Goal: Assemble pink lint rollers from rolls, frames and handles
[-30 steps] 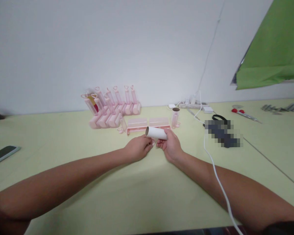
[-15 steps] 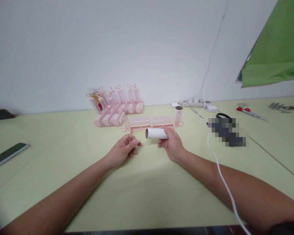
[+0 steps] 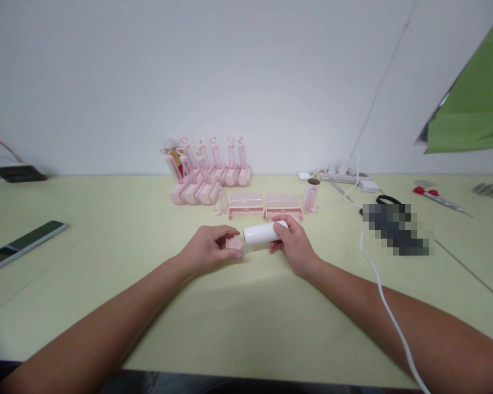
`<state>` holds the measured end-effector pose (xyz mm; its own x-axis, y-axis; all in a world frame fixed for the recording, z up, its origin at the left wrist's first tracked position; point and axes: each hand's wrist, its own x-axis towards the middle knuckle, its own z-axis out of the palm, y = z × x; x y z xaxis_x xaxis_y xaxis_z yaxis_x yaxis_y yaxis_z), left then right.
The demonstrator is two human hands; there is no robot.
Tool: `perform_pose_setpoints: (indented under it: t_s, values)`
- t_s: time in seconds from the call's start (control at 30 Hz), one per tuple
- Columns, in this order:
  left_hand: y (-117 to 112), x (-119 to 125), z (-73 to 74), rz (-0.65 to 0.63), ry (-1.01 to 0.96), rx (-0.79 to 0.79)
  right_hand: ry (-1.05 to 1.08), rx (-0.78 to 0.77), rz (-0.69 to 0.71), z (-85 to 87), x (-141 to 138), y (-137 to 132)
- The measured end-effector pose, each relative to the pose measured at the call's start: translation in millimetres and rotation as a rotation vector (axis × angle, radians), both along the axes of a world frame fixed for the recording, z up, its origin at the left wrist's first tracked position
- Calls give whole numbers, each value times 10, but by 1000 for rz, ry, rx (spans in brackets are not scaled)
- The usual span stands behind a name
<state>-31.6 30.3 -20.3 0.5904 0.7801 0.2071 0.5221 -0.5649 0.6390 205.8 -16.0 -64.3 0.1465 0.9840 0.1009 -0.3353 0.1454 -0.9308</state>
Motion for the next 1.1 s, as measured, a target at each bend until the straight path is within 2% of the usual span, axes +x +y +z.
perform_pose_setpoints:
  t_s: [0.3, 0.5, 0.77, 0.9, 1.0, 1.1]
  values:
    - [-36, 10, 46, 1, 165, 144, -68, 0, 14, 14, -35, -42]
    - [-46, 59, -11, -4, 53, 164, -30, -23, 80, 38, -60, -64]
    - [-61, 220, -140, 72, -355, -91, 121, -105, 134, 54, -112, -97]
    - [-87, 209, -93, 33, -437, -171, 178, -122, 134, 65, -102, -83]
    - [-105, 206, -89, -21, -483, -300, 210, -140, 132, 61, -89, -66]
    - [-81, 237, -156, 48, -509, -412, 217, -153, 100, 42, -77, -48]
